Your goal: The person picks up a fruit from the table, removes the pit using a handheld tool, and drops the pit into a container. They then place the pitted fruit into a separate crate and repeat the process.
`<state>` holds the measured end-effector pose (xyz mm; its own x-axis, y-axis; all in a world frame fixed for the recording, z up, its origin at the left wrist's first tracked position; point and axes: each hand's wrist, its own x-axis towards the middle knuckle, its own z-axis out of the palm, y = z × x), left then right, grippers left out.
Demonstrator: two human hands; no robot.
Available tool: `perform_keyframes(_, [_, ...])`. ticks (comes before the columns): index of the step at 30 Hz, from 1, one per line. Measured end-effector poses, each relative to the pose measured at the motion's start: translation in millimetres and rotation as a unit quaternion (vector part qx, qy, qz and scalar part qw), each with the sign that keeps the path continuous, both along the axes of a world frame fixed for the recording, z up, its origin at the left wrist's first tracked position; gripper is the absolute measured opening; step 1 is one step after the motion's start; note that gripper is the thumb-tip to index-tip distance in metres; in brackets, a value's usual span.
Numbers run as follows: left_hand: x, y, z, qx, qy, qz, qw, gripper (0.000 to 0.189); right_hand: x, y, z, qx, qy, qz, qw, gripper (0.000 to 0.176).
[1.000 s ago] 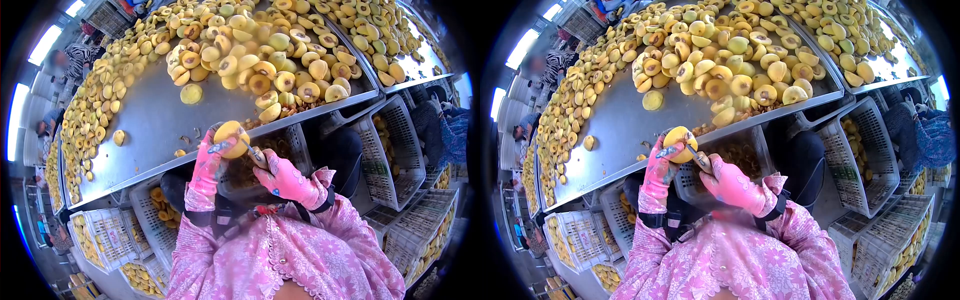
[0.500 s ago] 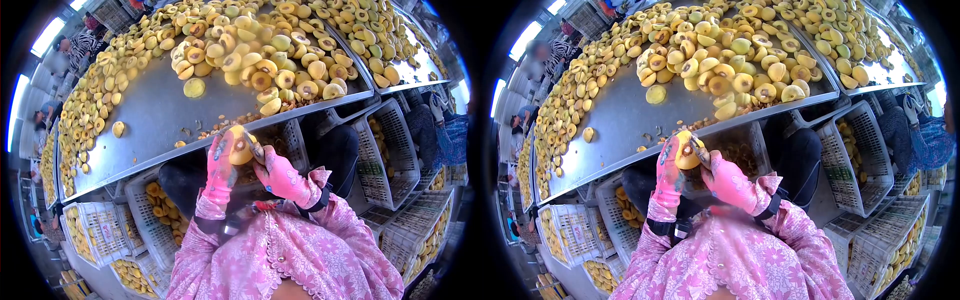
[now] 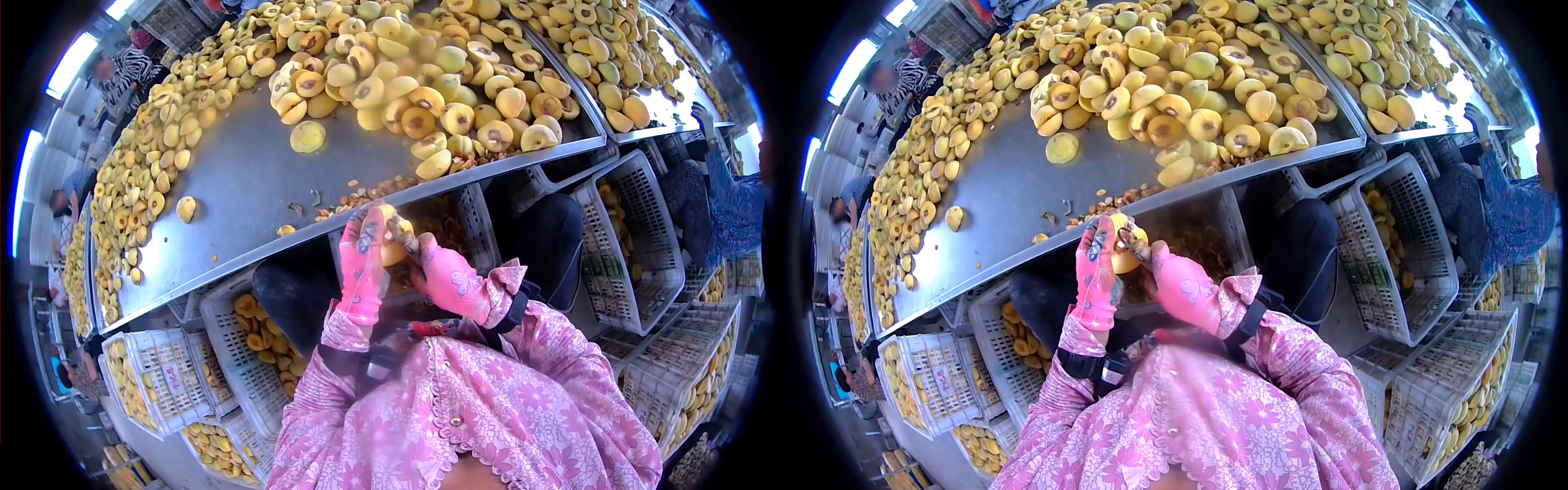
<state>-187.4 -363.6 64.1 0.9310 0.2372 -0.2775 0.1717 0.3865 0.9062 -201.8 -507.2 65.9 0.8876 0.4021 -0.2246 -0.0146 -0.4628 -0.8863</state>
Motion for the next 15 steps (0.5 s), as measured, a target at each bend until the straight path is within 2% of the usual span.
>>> perform_keyframes(1, [0, -1, -4, -0.010, -0.003, 0.010, 1.000, 0.033, 1, 0, 3, -0.046, -0.004, 0.006, 0.999, 0.006])
perform_keyframes(4, [3, -7, -6, -0.035, -0.004, 0.042, 0.999, 0.032, 2, 1, 10, 0.076, 0.130, -0.046, 0.987, 0.014])
perform_keyframes(6, [2, -17, 8, -0.049, 0.010, 0.071, 0.996, 0.031, 2, 1, 1, 0.092, 0.133, -0.065, 0.985, 0.016])
perform_keyframes(13, [1, -28, 5, -0.018, -0.042, 0.074, 0.996, 0.031, 2, 0, 8, 0.098, 0.145, -0.085, 0.981, 0.019])
perform_keyframes(15, [1, -27, 1, -0.012, -0.047, 0.062, 0.997, 0.030, -1, -2, 2, 0.084, 0.086, -0.069, 0.990, 0.016])
